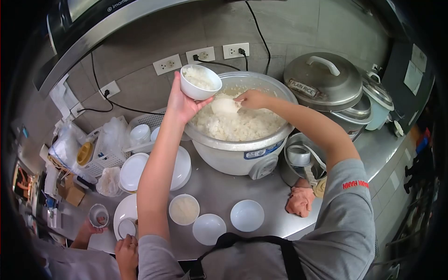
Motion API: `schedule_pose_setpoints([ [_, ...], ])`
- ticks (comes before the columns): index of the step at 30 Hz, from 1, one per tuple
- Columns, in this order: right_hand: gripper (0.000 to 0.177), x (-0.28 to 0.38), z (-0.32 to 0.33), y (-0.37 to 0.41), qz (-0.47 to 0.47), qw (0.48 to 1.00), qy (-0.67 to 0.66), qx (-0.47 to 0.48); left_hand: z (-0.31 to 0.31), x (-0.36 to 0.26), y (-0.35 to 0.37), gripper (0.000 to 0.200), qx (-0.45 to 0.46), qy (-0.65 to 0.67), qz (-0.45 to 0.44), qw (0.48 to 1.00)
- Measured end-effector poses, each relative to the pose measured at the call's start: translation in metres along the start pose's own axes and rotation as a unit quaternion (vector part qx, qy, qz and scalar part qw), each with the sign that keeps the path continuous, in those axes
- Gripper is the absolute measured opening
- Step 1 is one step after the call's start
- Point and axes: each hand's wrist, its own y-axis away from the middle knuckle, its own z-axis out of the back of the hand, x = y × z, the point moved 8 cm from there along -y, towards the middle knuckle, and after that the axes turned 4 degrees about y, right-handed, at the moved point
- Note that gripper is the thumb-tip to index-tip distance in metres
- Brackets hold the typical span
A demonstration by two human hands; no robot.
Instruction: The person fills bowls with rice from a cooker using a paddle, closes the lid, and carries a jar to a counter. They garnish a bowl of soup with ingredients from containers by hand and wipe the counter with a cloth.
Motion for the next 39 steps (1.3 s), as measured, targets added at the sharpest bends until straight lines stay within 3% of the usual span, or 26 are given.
schedule_pose_setpoints([
  [1,0.036,-0.001,0.002,-0.003,0.001,1.0,-0.002,0.001,-0.001,-0.001,0.002,0.067,0.003,-0.001,-0.004,1.0],
  [3,0.036,-0.007,-0.006,-0.008,-0.02,0.989,-0.104,0.099,-0.002,-0.006,0.007,0.067,-0.005,-0.009,-0.004,1.0],
  [12,0.034,0.003,0.02,0.059,-0.047,0.952,-0.258,0.156,0.013,-0.017,0.004,0.066,-0.012,-0.034,-0.021,0.999],
  [16,0.033,0.017,0.025,0.076,-0.033,0.95,-0.271,0.15,0.011,-0.012,-0.002,0.067,-0.014,-0.03,-0.013,0.999],
  [27,0.025,0.006,0.019,0.073,-0.103,0.909,-0.319,0.248,0.013,-0.015,0.006,0.064,-0.001,-0.055,-0.007,0.998],
  [34,0.032,-0.015,0.016,0.069,-0.15,0.892,-0.348,0.245,0.018,-0.006,-0.004,0.062,0.002,-0.112,0.025,0.993],
  [39,0.033,-0.033,0.071,0.051,-0.178,0.9,-0.392,0.07,0.007,0.009,-0.007,0.063,0.012,-0.105,0.048,0.993],
])
